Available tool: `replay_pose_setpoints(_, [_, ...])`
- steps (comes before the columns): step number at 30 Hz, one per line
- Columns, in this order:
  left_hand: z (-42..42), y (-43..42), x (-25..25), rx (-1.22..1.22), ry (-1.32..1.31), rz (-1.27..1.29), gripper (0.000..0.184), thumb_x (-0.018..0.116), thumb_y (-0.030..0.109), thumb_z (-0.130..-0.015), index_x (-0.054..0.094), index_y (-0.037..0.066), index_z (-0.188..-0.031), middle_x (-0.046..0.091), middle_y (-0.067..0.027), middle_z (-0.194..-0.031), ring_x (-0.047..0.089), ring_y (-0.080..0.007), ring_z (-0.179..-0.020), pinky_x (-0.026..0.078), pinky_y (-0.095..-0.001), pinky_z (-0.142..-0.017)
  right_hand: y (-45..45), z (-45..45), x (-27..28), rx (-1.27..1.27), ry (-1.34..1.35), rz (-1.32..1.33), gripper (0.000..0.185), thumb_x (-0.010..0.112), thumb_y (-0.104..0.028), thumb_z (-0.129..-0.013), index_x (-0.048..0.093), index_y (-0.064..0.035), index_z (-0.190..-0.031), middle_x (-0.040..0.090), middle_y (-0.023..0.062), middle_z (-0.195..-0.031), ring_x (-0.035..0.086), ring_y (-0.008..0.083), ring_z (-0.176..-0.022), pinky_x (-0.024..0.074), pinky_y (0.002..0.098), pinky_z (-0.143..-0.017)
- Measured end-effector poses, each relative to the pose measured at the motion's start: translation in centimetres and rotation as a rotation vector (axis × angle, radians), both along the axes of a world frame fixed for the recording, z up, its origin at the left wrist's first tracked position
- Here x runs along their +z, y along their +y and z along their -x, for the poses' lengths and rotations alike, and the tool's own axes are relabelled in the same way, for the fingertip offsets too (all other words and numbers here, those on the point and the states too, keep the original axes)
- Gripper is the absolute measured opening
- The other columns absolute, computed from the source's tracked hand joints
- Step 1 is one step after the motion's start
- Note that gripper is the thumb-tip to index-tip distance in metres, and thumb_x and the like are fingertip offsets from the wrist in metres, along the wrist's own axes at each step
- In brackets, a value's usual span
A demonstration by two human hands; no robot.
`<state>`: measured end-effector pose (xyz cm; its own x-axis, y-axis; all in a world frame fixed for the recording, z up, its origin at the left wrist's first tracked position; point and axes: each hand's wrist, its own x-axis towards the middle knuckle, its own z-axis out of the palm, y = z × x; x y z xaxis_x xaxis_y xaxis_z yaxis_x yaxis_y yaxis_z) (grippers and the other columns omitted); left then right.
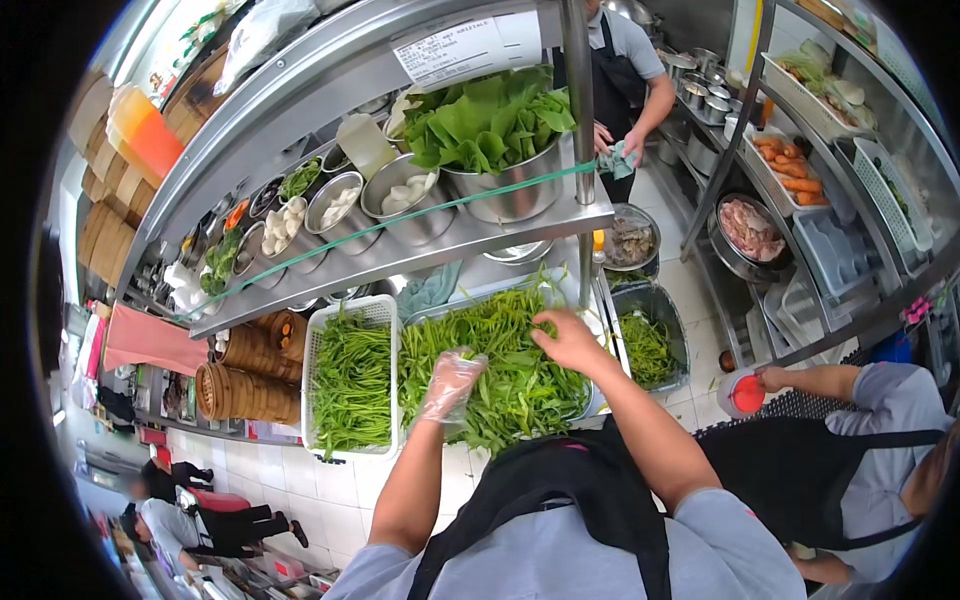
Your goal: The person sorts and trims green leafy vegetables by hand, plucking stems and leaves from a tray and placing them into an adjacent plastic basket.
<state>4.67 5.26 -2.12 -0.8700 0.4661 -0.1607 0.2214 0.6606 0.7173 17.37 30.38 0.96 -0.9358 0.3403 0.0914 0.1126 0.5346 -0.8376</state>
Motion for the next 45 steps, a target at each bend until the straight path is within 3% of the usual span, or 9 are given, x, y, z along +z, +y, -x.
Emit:
replay_pose_setpoints(1, [-1.5, 0.8, 6.2, -0.063, -0.044, -0.004, 0.045, 0.073, 0.035, -0.087, 0.07, -0.004, -0.109, 0.072, -0.0215, -0.093, 0.07, -0.0269, -0.085, 0.054, -0.0385, -0.079, -0.6, 0.6, 0.3, 0.07, 0.016, 0.069, 0.037, 0.068, -0.031, -0.092, 0.068, -0.0038, -0.117, 0.068, 0.0181, -0.11, 0.065, 0.0324, -0.104, 0.0509, 0.0402, -0.093])
replay_pose_setpoints(4, [-2.0, -0.1, 6.6, -0.074, -0.058, -0.067, 0.039, 0.073, 0.032, -0.088, 0.069, -0.004, -0.102, 0.071, -0.0172, -0.083, 0.064, -0.0236, -0.073, 0.051, -0.038, -0.071, -2.7, 2.5, 0.9, 0.107, 0.035, 0.278, 0.037, 0.067, -0.037, -0.094, 0.072, -0.0031, -0.109, 0.072, 0.0165, -0.099, 0.068, 0.0292, -0.091, 0.0531, 0.0379, -0.086])
replay_pose_setpoints(5, [-2.6, -0.2, 6.9, -0.046, -0.051, -0.149, 0.027, 0.073, 0.025, -0.089, 0.063, 0.0, -0.085, 0.058, -0.0053, -0.069, 0.046, -0.0156, -0.064, 0.044, -0.036, -0.062, -3.3, 3.2, 1.1, 0.115, 0.026, 0.28, 0.037, 0.067, -0.037, -0.094, 0.072, -0.0031, -0.109, 0.072, 0.0165, -0.099, 0.068, 0.0292, -0.091, 0.0531, 0.0379, -0.086])
replay_pose_setpoints(14, [-4.8, -2.0, 7.8, -0.191, -0.037, -0.165, 0.029, 0.075, 0.028, -0.088, 0.068, 0.001, -0.094, 0.061, -0.0094, -0.07, 0.05, -0.0162, -0.063, 0.046, -0.0355, -0.062, -6.5, 5.7, -0.6, 0.249, -0.35, 0.516, 0.036, 0.071, -0.039, -0.091, 0.071, -0.0028, -0.09, 0.066, 0.003, -0.075, 0.059, 0.0109, -0.064, 0.0465, 0.0273, -0.06])
replay_pose_setpoints(17, [-4.8, -2.7, 9.0, -0.292, -0.128, -0.019, 0.036, 0.076, 0.038, -0.086, 0.071, 0.004, -0.096, 0.069, -0.0157, -0.079, 0.064, -0.0281, -0.071, 0.05, -0.0402, -0.07, -6.3, 5.0, -0.9, 0.222, -0.386, 0.632, 0.027, 0.071, -0.032, -0.092, 0.068, -0.0059, -0.085, 0.063, -0.0001, -0.071, 0.057, 0.0082, -0.062, 0.0438, 0.0253, -0.056])
replay_pose_setpoints(24, [-3.6, -3.6, 13.9, -0.059, -0.12, 0.056, 0.028, 0.075, 0.031, -0.086, 0.073, 0.006, -0.099, 0.069, -0.0125, -0.077, 0.063, -0.0205, -0.069, 0.051, -0.035, -0.071, -5.2, 3.1, 0.0, 0.229, -0.301, 0.598, 0.019, 0.072, -0.023, -0.092, 0.067, -0.0068, -0.085, 0.059, -0.0027, -0.068, 0.052, 0.006, -0.06, 0.0414, 0.0233, -0.054])
replay_pose_setpoints(32, [-4.2, -1.1, 12.9, 0.003, -0.035, -0.232, 0.019, 0.073, 0.02, -0.09, 0.074, 0.003, -0.099, 0.069, -0.0065, -0.079, 0.056, -0.0108, -0.072, 0.048, -0.03, -0.071, -5.6, 1.5, 0.9, 0.207, -0.152, 0.692, 0.016, 0.074, -0.018, -0.091, 0.068, -0.0036, -0.091, 0.062, -0.0029, -0.073, 0.053, 0.0052, -0.061, 0.043, 0.024, -0.054])
replay_pose_setpoints(38, [-4.3, 0.4, 11.2, 0.004, -0.085, -0.351, 0.021, 0.074, 0.021, -0.091, 0.073, 0.002, -0.099, 0.066, -0.0004, -0.078, 0.052, -0.0071, -0.071, 0.045, -0.0275, -0.067, -6.1, 0.7, 2.1, 0.21, -0.091, 0.465, 0.017, 0.073, -0.018, -0.092, 0.071, -0.0016, -0.092, 0.067, -0.0005, -0.076, 0.058, 0.0063, -0.069, 0.048, 0.0263, -0.065])
replay_pose_setpoints(45, [-3.2, 0.5, 9.8, 0.108, -0.437, -0.508, 0.02, 0.075, 0.022, -0.089, 0.07, 0.004, -0.095, 0.061, 0.0023, -0.075, 0.049, -0.0077, -0.064, 0.04, -0.027, -0.059, -5.9, 0.5, 1.5, 0.15, -0.005, 0.453, 0.021, 0.07, -0.021, -0.093, 0.074, -0.0009, -0.096, 0.073, 0.0041, -0.083, 0.063, 0.0098, -0.069, 0.0512, 0.0283, -0.067])
